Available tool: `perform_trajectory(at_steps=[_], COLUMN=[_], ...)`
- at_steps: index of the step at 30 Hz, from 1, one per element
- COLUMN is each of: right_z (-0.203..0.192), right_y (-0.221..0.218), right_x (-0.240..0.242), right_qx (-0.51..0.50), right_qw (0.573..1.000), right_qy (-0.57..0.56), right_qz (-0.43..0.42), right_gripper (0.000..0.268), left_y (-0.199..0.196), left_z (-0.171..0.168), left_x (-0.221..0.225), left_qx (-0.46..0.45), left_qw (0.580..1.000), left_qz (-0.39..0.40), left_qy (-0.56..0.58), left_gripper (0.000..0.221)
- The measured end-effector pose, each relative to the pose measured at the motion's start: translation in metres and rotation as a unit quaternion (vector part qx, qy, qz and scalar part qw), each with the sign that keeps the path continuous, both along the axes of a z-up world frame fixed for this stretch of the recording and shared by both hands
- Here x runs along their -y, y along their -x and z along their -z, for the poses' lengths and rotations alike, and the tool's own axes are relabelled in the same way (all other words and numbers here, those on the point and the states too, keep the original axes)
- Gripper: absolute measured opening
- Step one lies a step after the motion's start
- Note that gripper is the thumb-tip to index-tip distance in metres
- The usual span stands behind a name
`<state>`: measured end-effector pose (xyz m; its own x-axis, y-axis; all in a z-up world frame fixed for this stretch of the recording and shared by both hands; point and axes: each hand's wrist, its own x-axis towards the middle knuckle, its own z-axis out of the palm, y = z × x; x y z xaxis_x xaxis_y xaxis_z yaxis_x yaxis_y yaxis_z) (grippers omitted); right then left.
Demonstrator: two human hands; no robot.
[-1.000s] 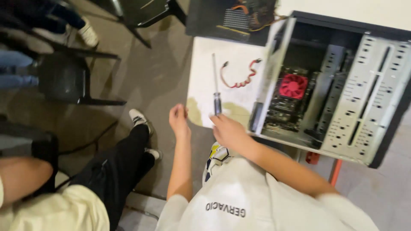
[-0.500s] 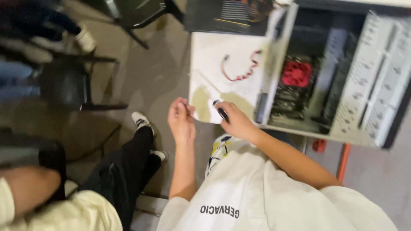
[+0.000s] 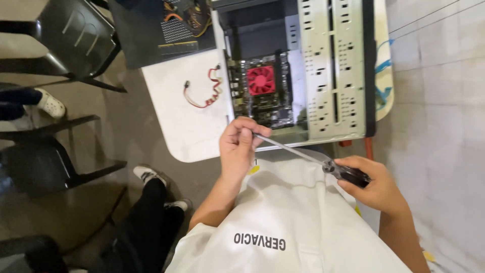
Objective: The person is reinstalling various internal components of a desktop computer, including the hard drive and RAM modules, using a screwdriver.
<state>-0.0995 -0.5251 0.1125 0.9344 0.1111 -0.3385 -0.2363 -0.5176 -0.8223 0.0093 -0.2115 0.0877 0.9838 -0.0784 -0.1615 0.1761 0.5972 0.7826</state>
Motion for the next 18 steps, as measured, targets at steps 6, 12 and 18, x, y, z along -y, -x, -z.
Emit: perform_trajectory(at_steps=[6, 12, 18], right_z=[0.08, 0.111, 0.109], right_y=[0.02, 0.005, -0.015], right_x=[0.091, 0.114, 0.097], right_qx=[0.028, -0.015, -0.007], right_qw=[0.978, 0.929, 0.9], right_qy=[-0.201, -0.368, -0.435], right_qz=[0.048, 0.039, 0.011], right_gripper=[0.053, 0.049, 0.051], left_y=[0.01, 0.003, -0.001], left_z=[0.007, -0.018, -0.045], left_x=[0.084, 0.096, 0.089], left_qx=[0.011, 0.1, 0.127], left_qw=[0.987, 0.994, 0.991], left_qz=[-0.083, -0.034, 0.012], left_qy=[0.139, 0.013, 0.051], left_gripper=[0.023, 0.028, 0.021])
